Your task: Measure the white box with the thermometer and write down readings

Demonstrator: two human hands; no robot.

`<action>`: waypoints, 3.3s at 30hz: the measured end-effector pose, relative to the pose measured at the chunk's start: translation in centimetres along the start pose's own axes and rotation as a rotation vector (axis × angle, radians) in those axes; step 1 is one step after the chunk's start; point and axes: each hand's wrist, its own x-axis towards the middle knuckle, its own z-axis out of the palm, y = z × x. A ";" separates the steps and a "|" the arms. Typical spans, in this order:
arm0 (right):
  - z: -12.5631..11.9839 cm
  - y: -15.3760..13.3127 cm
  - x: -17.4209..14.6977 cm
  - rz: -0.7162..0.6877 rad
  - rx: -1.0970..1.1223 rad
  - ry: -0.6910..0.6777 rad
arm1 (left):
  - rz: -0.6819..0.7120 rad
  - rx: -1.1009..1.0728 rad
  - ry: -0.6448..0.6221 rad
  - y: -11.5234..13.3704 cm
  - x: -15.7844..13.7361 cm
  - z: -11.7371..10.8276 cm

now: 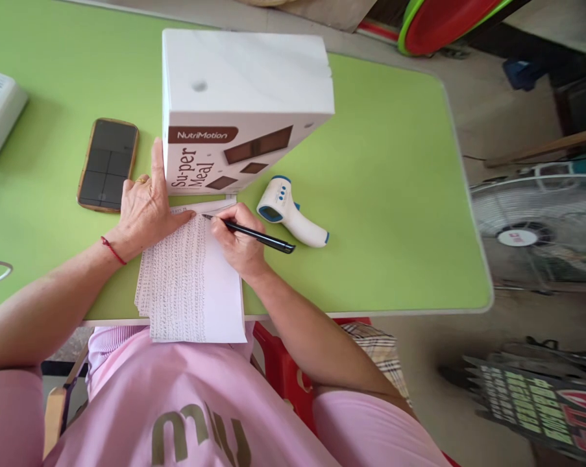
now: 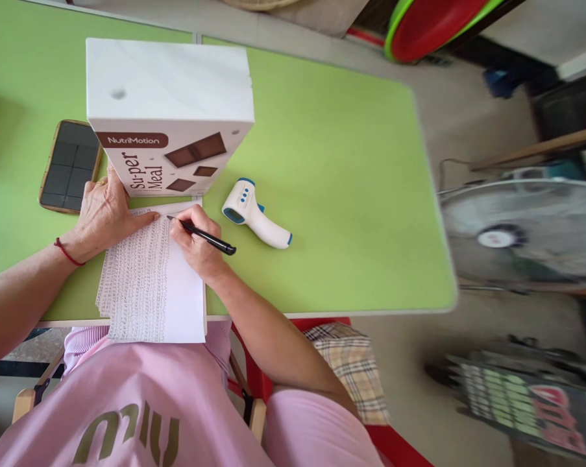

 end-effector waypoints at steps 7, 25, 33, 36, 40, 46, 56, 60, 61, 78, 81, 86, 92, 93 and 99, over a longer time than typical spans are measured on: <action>-0.2 -0.3 0.1 -0.004 0.008 -0.037 | 0.003 0.001 0.003 0.0 0.0 0.0; -0.1 -0.1 0.0 0.112 -0.034 -0.057 | -0.001 0.000 -0.007 0.0 -0.1 -0.2; -0.2 -0.3 0.2 0.064 -0.027 -0.051 | -0.014 0.009 -0.036 0.3 -0.1 -0.4; -0.2 -0.3 0.2 0.046 -0.017 -0.059 | -0.018 0.002 -0.038 0.2 0.0 -0.4; -0.2 -0.2 0.1 0.056 -0.033 -0.035 | -0.004 -0.017 -0.026 0.1 0.0 -0.4; -0.2 0.2 -0.1 0.077 -0.063 -0.003 | -0.020 -0.009 -0.042 0.2 0.0 -0.5; 0.0 0.0 -0.1 0.074 -0.061 0.002 | -0.010 0.003 -0.023 0.1 0.1 -0.3; -0.2 0.1 -0.2 0.099 -0.079 -0.021 | -0.005 0.015 -0.022 0.2 0.1 -0.5; -0.2 0.1 -0.2 0.106 -0.078 -0.021 | -0.001 0.017 -0.015 0.2 0.1 -0.4; 0.1 0.2 -0.2 0.087 -0.032 0.013 | -0.003 -0.008 -0.022 0.1 0.1 -0.3; 0.2 0.4 -0.3 0.097 -0.045 -0.004 | -0.002 -0.024 -0.028 0.1 0.1 -0.4; -0.2 0.7 -0.3 0.031 0.012 0.047 | 0.013 -0.057 0.006 -0.8 0.4 0.4; -3.4 -0.5 0.2 -0.207 -0.222 -0.009 | 0.162 -0.348 0.148 -3.7 1.5 1.5; -4.1 -0.8 0.3 -0.271 -0.294 -0.066 | 0.191 -0.380 0.179 -4.0 1.7 1.5; -5.8 -1.5 -0.6 -0.381 -0.696 -0.365 | 0.356 -0.579 0.236 -4.9 3.5 2.9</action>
